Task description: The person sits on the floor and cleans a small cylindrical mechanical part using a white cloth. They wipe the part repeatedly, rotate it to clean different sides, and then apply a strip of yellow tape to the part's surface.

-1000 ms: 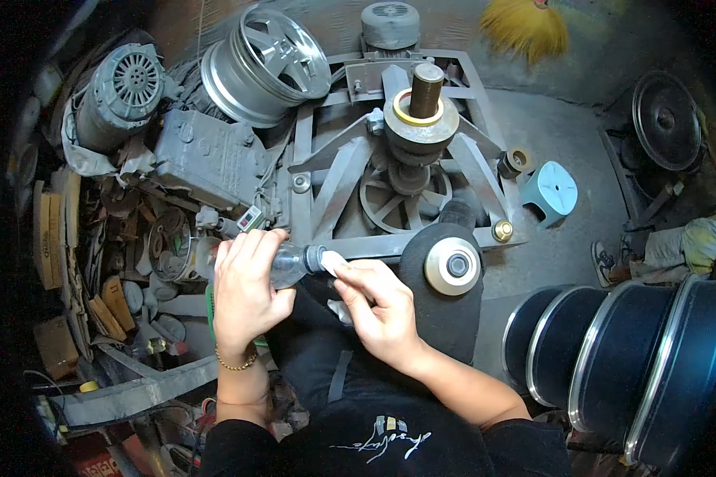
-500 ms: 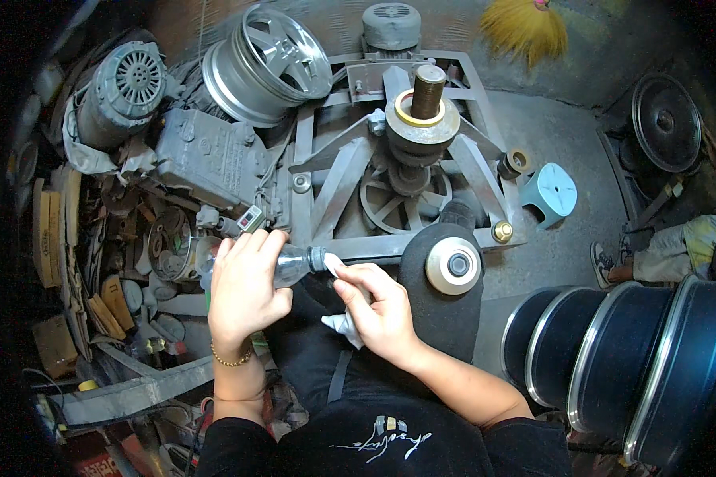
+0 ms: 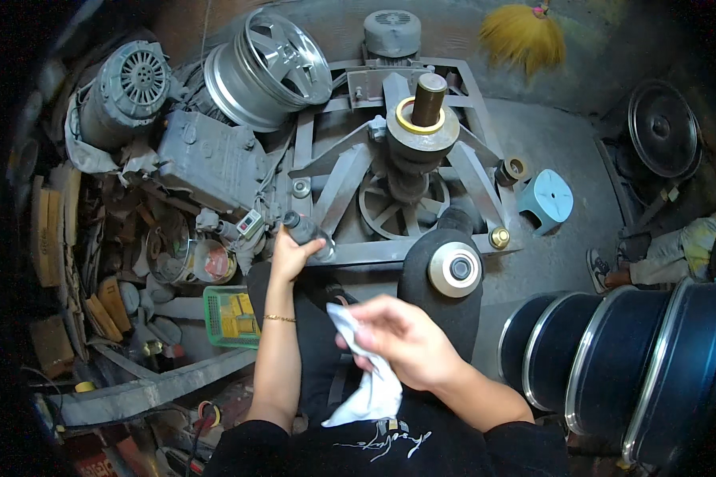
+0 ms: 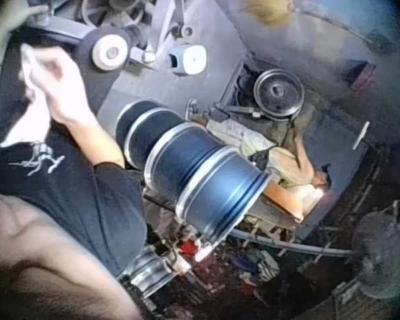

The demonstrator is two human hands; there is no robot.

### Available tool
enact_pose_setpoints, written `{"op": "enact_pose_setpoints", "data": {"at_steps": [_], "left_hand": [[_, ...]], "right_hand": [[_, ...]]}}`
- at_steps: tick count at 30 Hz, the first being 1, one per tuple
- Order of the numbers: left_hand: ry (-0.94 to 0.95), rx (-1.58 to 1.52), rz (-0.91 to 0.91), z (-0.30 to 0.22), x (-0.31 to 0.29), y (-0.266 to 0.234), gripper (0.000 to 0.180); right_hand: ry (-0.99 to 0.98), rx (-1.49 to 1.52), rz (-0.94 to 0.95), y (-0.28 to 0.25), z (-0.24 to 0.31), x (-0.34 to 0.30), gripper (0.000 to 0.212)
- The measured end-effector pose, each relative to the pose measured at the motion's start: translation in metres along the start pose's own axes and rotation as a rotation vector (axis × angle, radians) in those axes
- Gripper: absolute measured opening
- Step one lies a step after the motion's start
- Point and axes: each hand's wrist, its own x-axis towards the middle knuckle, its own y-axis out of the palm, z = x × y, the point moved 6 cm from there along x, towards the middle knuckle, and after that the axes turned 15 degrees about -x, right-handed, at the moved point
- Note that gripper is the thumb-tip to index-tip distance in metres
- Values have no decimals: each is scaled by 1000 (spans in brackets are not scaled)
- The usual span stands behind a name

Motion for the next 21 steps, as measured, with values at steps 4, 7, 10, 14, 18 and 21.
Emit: {"op": "enact_pose_setpoints", "data": {"at_steps": [4, 7, 10, 14, 18, 21], "left_hand": [[7, 344, -331, 33, 2, -20, 69], [-81, 402, -447, 51, 4, -27, 72], [-53, 471, -525, 77, 1, -32, 71], [-81, 458, -561, 104, 5, -37, 71], [2, 442, -545, 106, 4, -40, 71], [-9, 389, -538, 110, -1, -48, 76]], "right_hand": [[-315, -628, -161, -7, 42, -46, 16], [-378, -505, -324, -26, 49, -68, 16], [-350, -484, -357, -37, 42, -73, 18], [-241, -461, -266, -29, 19, -59, 16], [-179, -358, -158, -19, -2, -38, 18], [-159, -302, -60, -1, -6, -23, 20]]}}
